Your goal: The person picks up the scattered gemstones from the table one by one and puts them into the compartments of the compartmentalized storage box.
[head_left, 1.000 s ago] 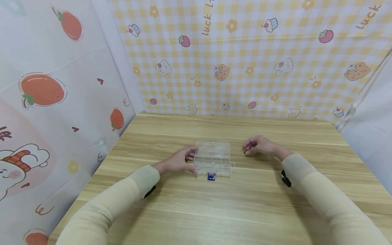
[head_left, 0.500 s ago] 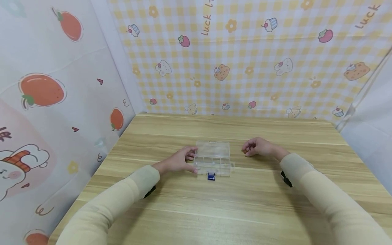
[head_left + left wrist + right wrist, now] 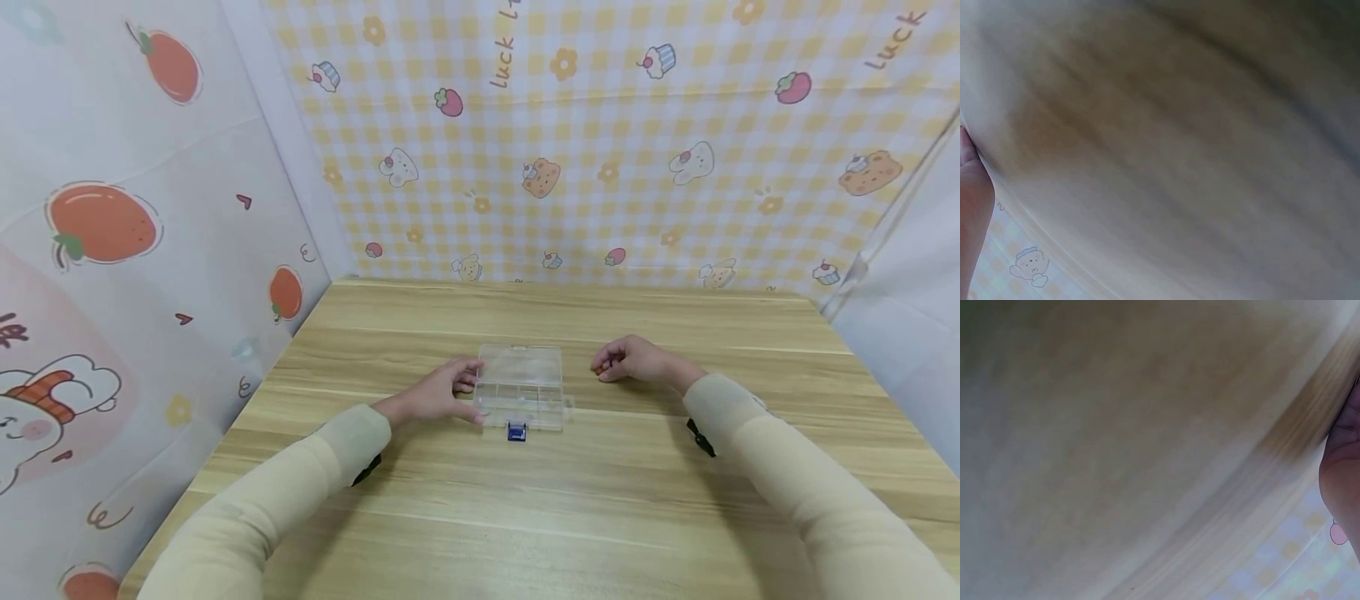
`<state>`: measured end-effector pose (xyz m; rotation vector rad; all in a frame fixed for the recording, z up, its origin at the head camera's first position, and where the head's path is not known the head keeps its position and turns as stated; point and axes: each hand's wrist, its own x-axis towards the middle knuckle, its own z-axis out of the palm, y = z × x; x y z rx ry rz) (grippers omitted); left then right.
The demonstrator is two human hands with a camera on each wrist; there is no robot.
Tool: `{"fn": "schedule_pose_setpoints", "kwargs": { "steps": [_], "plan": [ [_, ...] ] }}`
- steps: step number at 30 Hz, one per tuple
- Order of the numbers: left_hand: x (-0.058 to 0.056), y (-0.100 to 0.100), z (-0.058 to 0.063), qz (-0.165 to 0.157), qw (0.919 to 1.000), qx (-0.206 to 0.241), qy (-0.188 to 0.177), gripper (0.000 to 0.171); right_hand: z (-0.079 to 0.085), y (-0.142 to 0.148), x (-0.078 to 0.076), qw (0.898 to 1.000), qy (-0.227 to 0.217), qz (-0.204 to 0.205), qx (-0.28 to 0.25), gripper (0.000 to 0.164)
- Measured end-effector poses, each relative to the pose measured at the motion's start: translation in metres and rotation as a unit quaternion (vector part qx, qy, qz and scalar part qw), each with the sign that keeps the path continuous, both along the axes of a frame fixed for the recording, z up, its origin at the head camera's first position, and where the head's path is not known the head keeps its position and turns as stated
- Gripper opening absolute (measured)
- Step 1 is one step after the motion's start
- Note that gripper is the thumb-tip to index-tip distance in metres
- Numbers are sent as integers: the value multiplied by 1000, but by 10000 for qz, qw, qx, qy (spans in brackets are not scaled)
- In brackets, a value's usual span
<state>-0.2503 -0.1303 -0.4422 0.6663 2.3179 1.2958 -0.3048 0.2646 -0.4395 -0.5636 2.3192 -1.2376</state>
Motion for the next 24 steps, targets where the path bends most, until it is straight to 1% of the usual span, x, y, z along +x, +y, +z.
{"fn": "schedule_pose_setpoints", "kwargs": {
  "steps": [9,15,18,19,20,24],
  "plan": [
    [0,0,0,11,10000,-3,-9,97,-3,2,-2,10000,-9,35,-37,18],
    [0,0,0,4,10000,-13,-14,97,0,1,0,10000,42,45,-71,17],
    [-1,-1,-1,-8,10000,1,6,97,3,1,2,9999,103,-7,5,16],
    [1,0,3,-19,10000,31,-20,97,4,0,3,9999,118,-33,29,16],
    [1,0,3,-28,10000,32,-10,97,5,0,3,9999,130,-64,39,16],
    [1,0,3,10,10000,31,-49,96,7,-3,5,9998,51,-175,-22,16]
  ]
}}
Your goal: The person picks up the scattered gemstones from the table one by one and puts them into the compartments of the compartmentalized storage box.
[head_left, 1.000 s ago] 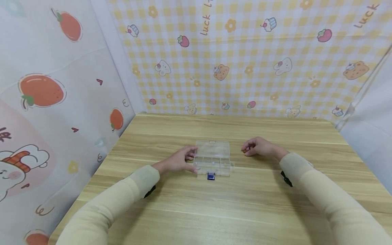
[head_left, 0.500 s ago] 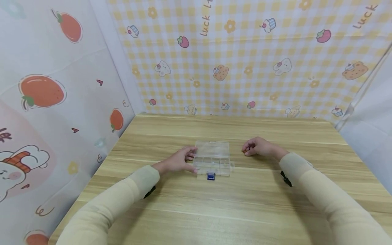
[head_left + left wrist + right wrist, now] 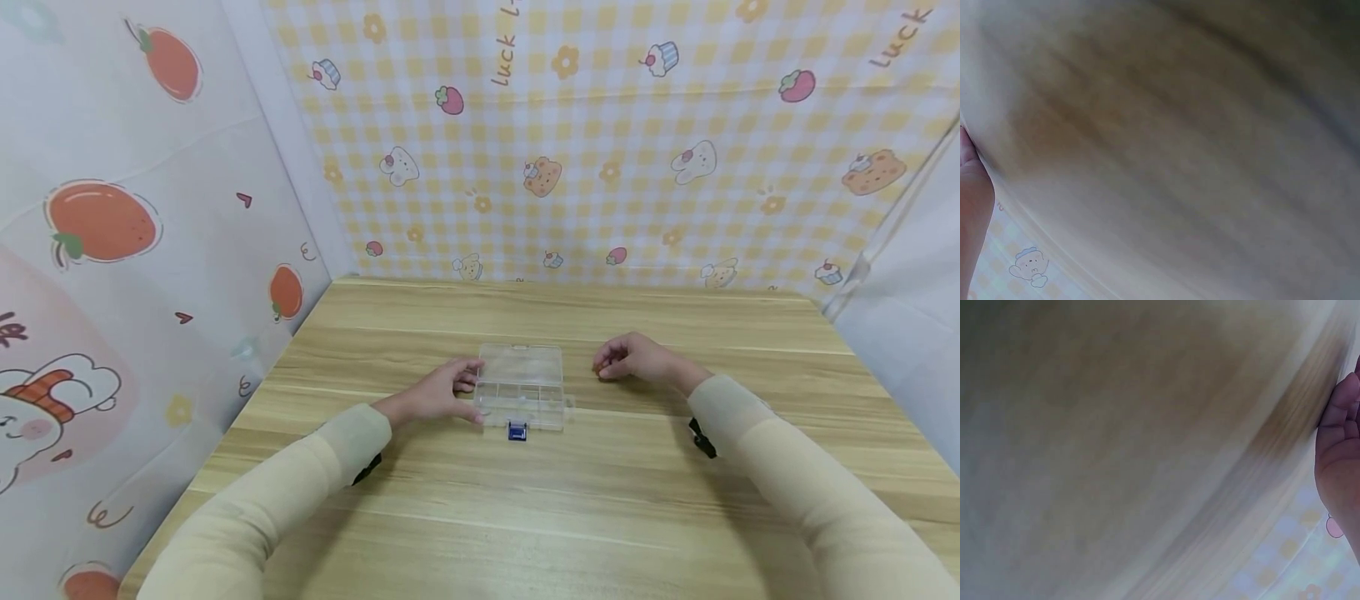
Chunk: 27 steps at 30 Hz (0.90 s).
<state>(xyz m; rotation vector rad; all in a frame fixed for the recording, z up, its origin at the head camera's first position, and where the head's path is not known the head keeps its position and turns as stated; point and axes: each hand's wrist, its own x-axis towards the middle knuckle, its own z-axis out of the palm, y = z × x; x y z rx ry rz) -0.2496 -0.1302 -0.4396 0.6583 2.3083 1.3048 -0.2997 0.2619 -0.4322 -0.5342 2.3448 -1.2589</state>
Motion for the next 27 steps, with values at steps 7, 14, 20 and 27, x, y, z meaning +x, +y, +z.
{"fn": "schedule_pose_setpoints", "kwargs": {
  "steps": [7,14,20,27],
  "plan": [
    [-3,-1,-5,39,10000,-35,19,98,4,-2,3,9998,-124,-1,-145,20],
    [-4,-1,-7,6,10000,-18,78,98,5,-7,4,9997,-184,25,-161,20],
    [-4,-2,-7,-27,10000,7,83,98,9,-15,8,9993,-49,200,-300,24],
    [-3,-1,-6,-6,10000,-6,93,98,14,-29,15,9989,-65,359,-294,27]
  ]
}}
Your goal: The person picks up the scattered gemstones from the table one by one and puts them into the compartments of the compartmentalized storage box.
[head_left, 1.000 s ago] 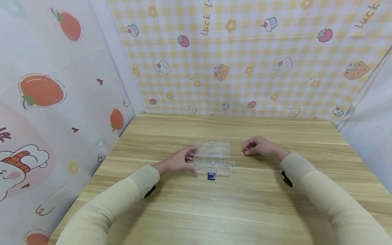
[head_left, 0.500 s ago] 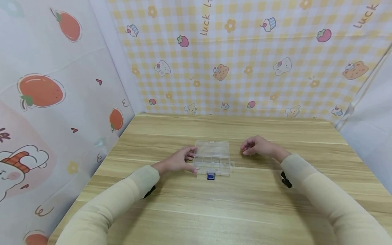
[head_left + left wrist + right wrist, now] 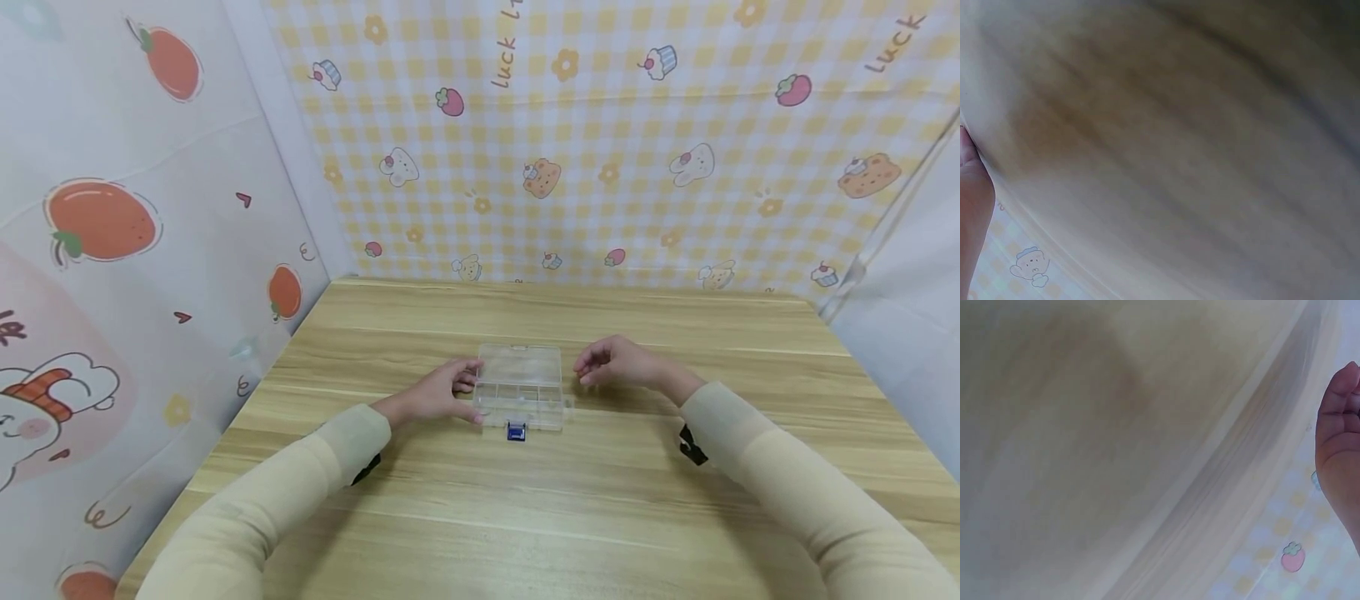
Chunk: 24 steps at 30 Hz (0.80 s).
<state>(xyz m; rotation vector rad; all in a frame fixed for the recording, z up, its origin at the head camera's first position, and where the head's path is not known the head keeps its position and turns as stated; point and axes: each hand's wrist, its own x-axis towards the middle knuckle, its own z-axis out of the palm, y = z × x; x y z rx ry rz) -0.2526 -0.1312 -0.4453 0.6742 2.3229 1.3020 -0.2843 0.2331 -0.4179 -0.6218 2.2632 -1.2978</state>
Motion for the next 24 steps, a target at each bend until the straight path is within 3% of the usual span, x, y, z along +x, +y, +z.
{"fn": "schedule_pose_setpoints", "kwargs": {
  "steps": [24],
  "plan": [
    [0,0,2,36,10000,26,-49,97,3,-35,21,9984,65,556,-86,18]
  ]
}}
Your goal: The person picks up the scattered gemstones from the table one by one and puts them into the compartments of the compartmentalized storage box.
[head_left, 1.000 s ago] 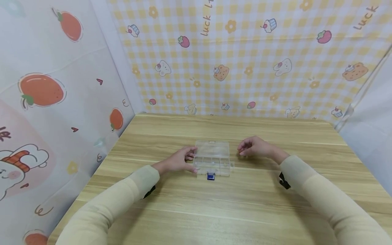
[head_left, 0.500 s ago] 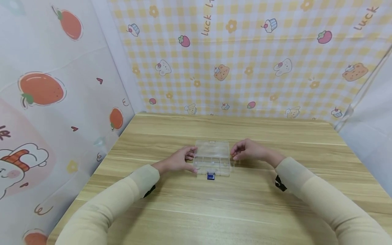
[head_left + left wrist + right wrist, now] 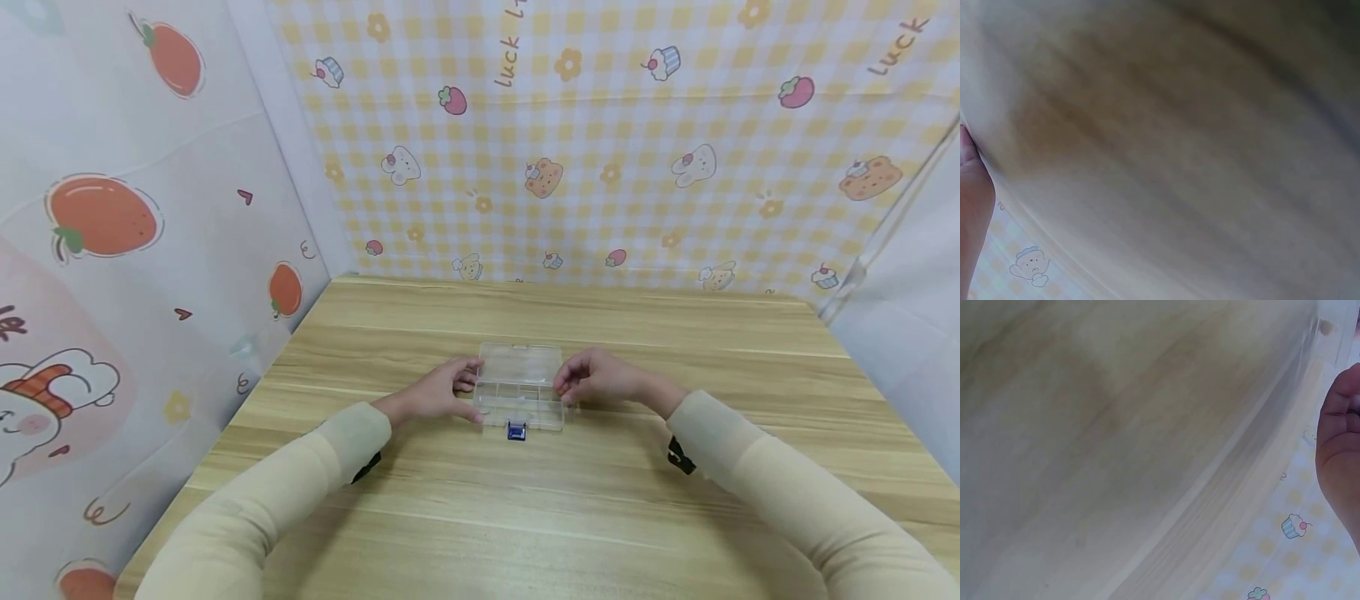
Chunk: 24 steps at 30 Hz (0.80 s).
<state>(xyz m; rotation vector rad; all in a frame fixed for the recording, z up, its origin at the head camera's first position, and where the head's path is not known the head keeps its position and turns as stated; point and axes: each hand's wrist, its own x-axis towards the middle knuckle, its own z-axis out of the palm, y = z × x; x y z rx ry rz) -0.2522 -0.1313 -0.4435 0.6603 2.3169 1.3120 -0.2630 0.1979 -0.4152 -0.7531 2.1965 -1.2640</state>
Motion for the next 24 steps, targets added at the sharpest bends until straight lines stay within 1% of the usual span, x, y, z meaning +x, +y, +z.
{"fn": "schedule_pose_setpoints", "kwargs": {
  "steps": [7,8,11,14,15,20,24],
  "plan": [
    [-1,0,-1,-33,10000,35,-67,98,-3,-3,2,9998,-86,129,-98,18],
    [1,0,3,-52,9999,44,-84,97,-4,-4,2,9998,-97,146,-104,18],
    [1,0,3,-38,10000,23,-86,97,-5,-6,3,9997,-137,153,-111,18],
    [1,0,3,0,10000,26,-15,97,-5,-8,5,9997,-209,129,-72,18],
    [-1,0,-1,23,10000,28,11,97,-4,-8,6,9996,-240,128,-62,18],
    [-1,1,-1,50,10000,49,21,97,-4,-11,8,9991,-380,163,-64,17],
    [0,1,-1,58,10000,34,29,97,-6,-11,8,9992,-353,191,-93,16]
  ]
}}
